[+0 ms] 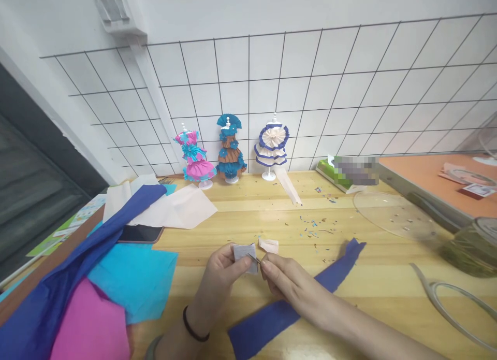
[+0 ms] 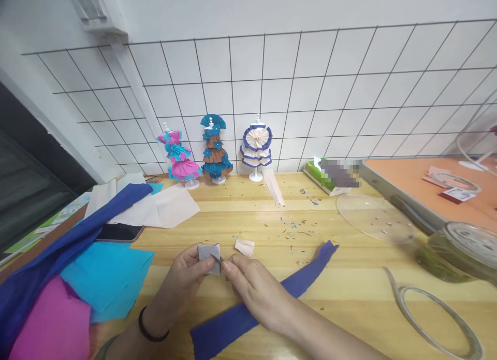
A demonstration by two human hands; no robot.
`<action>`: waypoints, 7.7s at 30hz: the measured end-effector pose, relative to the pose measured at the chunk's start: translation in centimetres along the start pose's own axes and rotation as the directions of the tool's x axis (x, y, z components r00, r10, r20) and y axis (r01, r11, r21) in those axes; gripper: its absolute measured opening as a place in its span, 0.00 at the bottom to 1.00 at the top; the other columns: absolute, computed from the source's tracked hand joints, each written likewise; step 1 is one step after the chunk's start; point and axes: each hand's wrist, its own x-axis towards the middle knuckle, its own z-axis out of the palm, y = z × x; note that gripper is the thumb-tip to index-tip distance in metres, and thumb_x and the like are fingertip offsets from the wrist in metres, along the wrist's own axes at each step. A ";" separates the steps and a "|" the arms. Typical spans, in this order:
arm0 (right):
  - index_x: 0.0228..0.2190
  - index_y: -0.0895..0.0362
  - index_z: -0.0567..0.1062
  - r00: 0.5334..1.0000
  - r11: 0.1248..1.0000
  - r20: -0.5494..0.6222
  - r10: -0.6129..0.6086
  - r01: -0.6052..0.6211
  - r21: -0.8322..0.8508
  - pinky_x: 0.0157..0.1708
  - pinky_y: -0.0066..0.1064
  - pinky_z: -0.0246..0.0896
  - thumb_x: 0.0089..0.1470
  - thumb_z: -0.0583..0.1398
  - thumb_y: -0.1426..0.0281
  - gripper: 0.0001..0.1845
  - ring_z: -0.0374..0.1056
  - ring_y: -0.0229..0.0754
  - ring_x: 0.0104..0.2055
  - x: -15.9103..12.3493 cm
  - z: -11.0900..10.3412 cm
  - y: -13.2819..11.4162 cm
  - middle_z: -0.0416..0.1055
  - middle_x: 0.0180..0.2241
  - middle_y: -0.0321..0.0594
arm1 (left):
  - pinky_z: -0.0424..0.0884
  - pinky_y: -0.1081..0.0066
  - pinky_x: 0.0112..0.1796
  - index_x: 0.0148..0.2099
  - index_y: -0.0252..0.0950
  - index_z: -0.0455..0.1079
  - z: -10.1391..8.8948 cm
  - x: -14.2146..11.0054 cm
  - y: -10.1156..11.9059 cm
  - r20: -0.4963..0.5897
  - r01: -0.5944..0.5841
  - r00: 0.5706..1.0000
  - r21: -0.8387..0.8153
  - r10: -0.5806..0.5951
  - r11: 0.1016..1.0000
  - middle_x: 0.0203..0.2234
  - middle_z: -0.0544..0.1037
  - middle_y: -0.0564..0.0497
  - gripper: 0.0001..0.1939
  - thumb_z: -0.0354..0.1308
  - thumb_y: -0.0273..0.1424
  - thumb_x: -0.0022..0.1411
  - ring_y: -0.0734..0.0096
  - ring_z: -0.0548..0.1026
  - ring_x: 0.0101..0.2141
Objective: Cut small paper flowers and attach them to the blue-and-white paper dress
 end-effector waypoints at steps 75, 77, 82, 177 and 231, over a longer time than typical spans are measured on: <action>0.22 0.55 0.54 0.999 0.989 0.052 -0.007 0.015 -0.146 0.25 0.26 0.46 0.60 0.41 0.57 0.21 0.49 0.34 0.23 0.3 -0.6 0.9 0.51 0.21 0.30 | 0.68 0.77 0.31 0.30 0.33 0.72 -0.7 0.2 1.3 0.029 0.083 0.996 0.151 -0.088 0.985 0.25 0.78 0.53 0.06 0.64 0.29 0.47 0.76 0.73 0.26; 0.22 0.55 0.55 0.999 0.989 0.052 -0.012 0.020 -0.146 0.25 0.26 0.47 0.60 0.41 0.57 0.20 0.50 0.34 0.24 0.4 -0.6 0.9 0.51 0.21 0.30 | 0.68 0.77 0.31 0.29 0.33 0.71 -0.6 0.2 1.4 0.019 0.096 0.995 0.153 -0.100 0.984 0.24 0.78 0.52 0.07 0.64 0.30 0.46 0.76 0.73 0.26; 0.21 0.55 0.54 0.999 0.989 0.048 -0.016 0.023 -0.149 0.25 0.26 0.47 0.60 0.41 0.58 0.20 0.50 0.34 0.24 0.5 -0.6 0.8 0.51 0.21 0.31 | 0.68 0.76 0.31 0.30 0.32 0.70 -0.6 0.2 1.6 0.017 0.102 0.994 0.153 -0.106 0.983 0.25 0.78 0.51 0.09 0.64 0.30 0.45 0.75 0.73 0.26; 0.22 0.56 0.56 0.987 0.963 0.152 0.042 0.001 -0.270 0.23 0.26 0.47 0.60 0.41 0.58 0.20 0.50 0.33 0.23 0.4 -1.6 0.6 0.52 0.20 0.31 | 0.67 0.74 0.33 0.37 0.35 0.66 -2.5 0.6 1.8 0.194 -0.001 0.978 0.371 -0.076 0.929 0.29 0.76 0.52 0.10 0.61 0.30 0.51 0.74 0.72 0.30; 0.20 0.56 0.56 0.991 0.998 0.132 0.015 -0.007 -0.065 0.22 0.24 0.47 0.59 0.40 0.55 0.24 0.48 0.32 0.22 0.5 -1.0 0.9 0.49 0.20 0.30 | 0.63 0.74 0.29 0.44 0.34 0.63 -1.1 0.2 1.3 0.119 0.032 0.990 0.361 -0.080 0.932 0.24 0.72 0.54 0.19 0.61 0.33 0.49 0.74 0.69 0.27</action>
